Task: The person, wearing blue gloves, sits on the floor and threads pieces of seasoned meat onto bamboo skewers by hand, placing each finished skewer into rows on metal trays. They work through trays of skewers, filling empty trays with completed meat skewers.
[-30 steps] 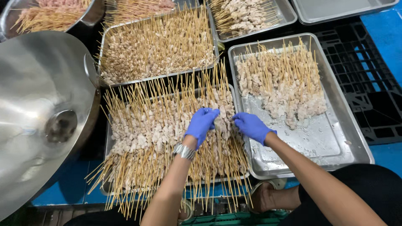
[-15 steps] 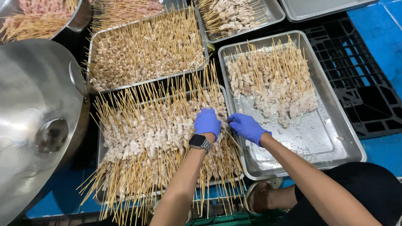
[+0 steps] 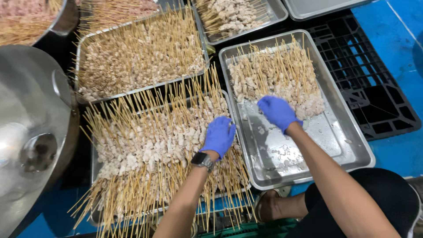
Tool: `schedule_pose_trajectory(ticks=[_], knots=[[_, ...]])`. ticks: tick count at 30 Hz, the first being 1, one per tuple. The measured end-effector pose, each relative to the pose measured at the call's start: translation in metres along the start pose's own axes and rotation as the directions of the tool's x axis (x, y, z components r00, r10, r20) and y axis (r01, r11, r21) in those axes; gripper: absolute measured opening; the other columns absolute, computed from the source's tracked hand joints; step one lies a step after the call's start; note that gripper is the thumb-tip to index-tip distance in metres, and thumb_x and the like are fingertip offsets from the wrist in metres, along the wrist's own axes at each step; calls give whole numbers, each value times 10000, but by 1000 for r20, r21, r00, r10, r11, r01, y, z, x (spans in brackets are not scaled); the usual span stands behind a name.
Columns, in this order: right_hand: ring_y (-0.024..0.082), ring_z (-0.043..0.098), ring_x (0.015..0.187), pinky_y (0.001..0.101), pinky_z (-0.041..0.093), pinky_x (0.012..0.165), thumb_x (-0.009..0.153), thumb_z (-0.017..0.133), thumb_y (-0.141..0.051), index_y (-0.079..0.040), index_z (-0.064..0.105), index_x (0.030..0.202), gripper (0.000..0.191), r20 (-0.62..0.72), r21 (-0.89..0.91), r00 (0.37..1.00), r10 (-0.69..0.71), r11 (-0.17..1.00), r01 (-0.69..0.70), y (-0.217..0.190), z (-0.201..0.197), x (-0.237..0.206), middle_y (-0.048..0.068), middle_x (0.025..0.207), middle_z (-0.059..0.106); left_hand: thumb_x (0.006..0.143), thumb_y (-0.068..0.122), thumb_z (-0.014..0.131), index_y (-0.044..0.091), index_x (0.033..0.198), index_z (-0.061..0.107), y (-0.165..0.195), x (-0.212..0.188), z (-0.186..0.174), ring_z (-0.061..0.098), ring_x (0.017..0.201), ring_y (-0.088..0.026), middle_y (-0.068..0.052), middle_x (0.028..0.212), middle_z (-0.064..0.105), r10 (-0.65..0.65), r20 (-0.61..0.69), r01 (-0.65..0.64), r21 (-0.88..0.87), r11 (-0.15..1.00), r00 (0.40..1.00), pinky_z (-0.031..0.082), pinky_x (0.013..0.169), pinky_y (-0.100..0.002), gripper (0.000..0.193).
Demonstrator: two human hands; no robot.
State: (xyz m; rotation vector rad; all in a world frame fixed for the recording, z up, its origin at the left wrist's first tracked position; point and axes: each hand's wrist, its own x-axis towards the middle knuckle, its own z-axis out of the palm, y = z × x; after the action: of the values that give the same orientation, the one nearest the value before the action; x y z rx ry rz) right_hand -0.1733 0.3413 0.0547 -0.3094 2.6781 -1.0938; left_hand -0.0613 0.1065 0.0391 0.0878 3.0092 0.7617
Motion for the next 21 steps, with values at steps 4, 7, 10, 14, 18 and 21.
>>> schedule_pose_trajectory(ticks=[4, 7, 10, 14, 18, 21], knots=[[379, 692, 969, 460, 529, 859, 1002, 609, -395, -56, 727, 1120, 378, -306, -82, 952, 1, 996, -28, 39, -38, 15, 208, 1029, 727, 1015, 553, 285, 4, 1543, 295, 7, 3, 24, 124, 1518, -421, -224, 1642, 183, -261, 172, 244, 115, 963, 950, 72, 1179, -633, 761], [387, 687, 988, 473, 526, 880, 947, 652, -353, -68, 729, 1134, 349, -438, -109, 893, 105, 980, -169, 58, -51, 20, 210, 1047, 729, 1021, 623, 194, -18, 1597, 168, 20, 3, 27, 3, 1556, -411, -217, 1696, 31, -326, 253, 271, 227, 935, 911, 1, 1211, -628, 862], [414, 651, 1040, 501, 504, 897, 917, 704, -323, -68, 723, 1193, 377, -547, -250, 837, -27, 959, -133, 67, -51, 19, 232, 1110, 700, 1013, 642, 208, -7, 1602, 162, 36, -1, 4, -8, 1564, -406, -213, 1701, 36, -344, 263, 300, 197, 934, 901, 1, 1222, -615, 878], [406, 625, 1106, 508, 492, 960, 903, 740, -357, -79, 710, 1200, 408, -478, -232, 878, 22, 961, -150, 66, -38, 21, 213, 1175, 673, 974, 671, 223, 78, 1611, 164, 39, -19, -51, -3, 1569, -331, -162, 1700, 54, -345, 211, 363, -52, 930, 915, -7, 1231, -541, 872], [429, 613, 1096, 529, 499, 922, 923, 728, -350, -93, 687, 1218, 393, -403, -450, 899, -174, 893, -29, 54, -26, 34, 215, 1151, 669, 1033, 545, 316, 93, 1576, 308, -8, -69, -119, 167, 1559, -269, -146, 1673, 225, -273, -3, 267, -210, 941, 962, 119, 1246, -415, 707], [436, 621, 1090, 545, 504, 907, 1002, 690, -335, -81, 652, 1263, 366, -331, -516, 920, -208, 857, 8, 43, -21, 51, 223, 1156, 670, 1074, 376, 412, 52, 1477, 480, -66, -129, -168, 398, 1484, -267, -153, 1562, 464, -244, -210, 167, -325, 931, 947, 268, 1232, -374, 522]])
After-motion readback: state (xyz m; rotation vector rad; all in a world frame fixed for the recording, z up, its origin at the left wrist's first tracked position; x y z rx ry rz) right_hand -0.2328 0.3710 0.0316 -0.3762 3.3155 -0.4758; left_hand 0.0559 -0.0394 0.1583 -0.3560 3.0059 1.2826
